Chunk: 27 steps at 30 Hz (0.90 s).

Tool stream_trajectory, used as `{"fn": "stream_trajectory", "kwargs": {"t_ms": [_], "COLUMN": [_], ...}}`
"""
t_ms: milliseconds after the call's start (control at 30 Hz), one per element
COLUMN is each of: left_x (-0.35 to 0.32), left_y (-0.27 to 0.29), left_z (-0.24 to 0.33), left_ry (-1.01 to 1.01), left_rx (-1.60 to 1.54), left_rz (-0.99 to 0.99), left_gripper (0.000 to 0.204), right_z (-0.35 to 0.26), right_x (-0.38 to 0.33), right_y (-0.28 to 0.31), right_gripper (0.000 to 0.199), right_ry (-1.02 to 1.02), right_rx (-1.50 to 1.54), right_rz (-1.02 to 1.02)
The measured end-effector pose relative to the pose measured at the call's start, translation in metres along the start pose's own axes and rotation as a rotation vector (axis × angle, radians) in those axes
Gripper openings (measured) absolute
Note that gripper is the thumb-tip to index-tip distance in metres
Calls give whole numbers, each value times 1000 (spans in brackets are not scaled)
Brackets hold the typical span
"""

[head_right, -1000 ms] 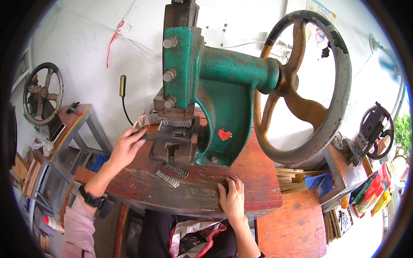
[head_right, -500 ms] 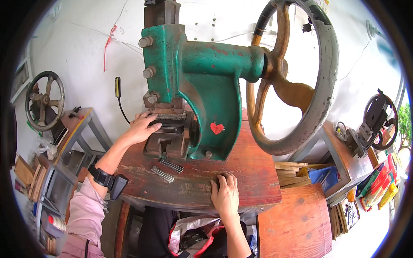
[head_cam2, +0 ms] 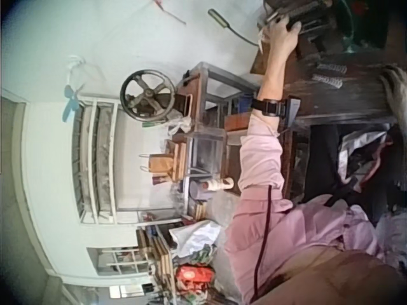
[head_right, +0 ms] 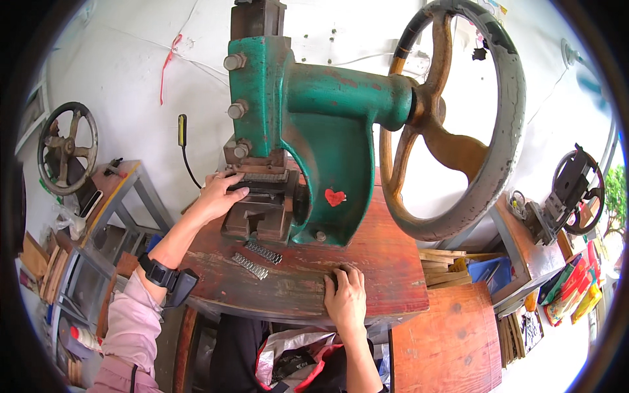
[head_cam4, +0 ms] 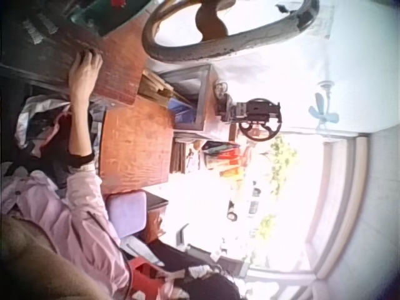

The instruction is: Operator uses a manual industrial press machine to stamp or shape metal grid components.

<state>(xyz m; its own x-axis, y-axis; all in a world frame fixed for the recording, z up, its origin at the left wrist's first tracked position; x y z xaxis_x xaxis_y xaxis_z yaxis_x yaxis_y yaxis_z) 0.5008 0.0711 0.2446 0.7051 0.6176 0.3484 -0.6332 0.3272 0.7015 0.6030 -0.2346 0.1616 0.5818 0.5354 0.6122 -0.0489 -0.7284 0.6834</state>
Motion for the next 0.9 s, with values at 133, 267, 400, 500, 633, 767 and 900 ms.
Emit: {"fn": "stream_trajectory", "kwargs": {"t_ms": [133, 267, 400, 500, 633, 767, 900], "left_x": [-2, -3, -6, -7, -8, -17, -14], "left_y": [-3, -6, -4, -7, -9, -2, -31], "left_z": [-2, 3, 6, 4, -5, -20, -43], "left_ry": [43, 33, 28, 25, 74, 122, 233], "left_rx": [96, 187, 191, 129, 102, -282, -1047], "left_rz": [-3, -22, 48, 71, 106, 416, 355], "left_gripper": [49, 46, 44, 42, 58, 103, 92], "right_z": [3, -10, -50, -71, -63, -68, -43], "right_x": [-3, 9, 53, 128, 287, 315, 227], "right_y": [-8, 32, 165, 258, 298, 322, 310], "right_gripper": [20, 19, 31, 40, 44, 33, 34], "right_ry": [-18, 120, 484, 374, -147, -305, -290], "right_rx": [6, -18, -579, -778, -429, -93, -151], "right_rz": [-25, 83, 651, 938, 218, -143, 403]}}
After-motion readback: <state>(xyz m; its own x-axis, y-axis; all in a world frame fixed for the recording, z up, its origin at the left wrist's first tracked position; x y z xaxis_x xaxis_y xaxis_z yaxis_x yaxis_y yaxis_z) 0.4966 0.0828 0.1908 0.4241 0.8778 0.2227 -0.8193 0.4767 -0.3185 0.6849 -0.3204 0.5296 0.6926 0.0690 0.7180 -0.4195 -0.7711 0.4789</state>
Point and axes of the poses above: each hand's wrist, its own x-axis towards the middle knuckle, its own y-axis out of the back of the hand, z = x × y, the point moved 7 cm from there along x, towards the middle knuckle, and after that the axes turned 8 degrees about -x, right-handed, at the moved point
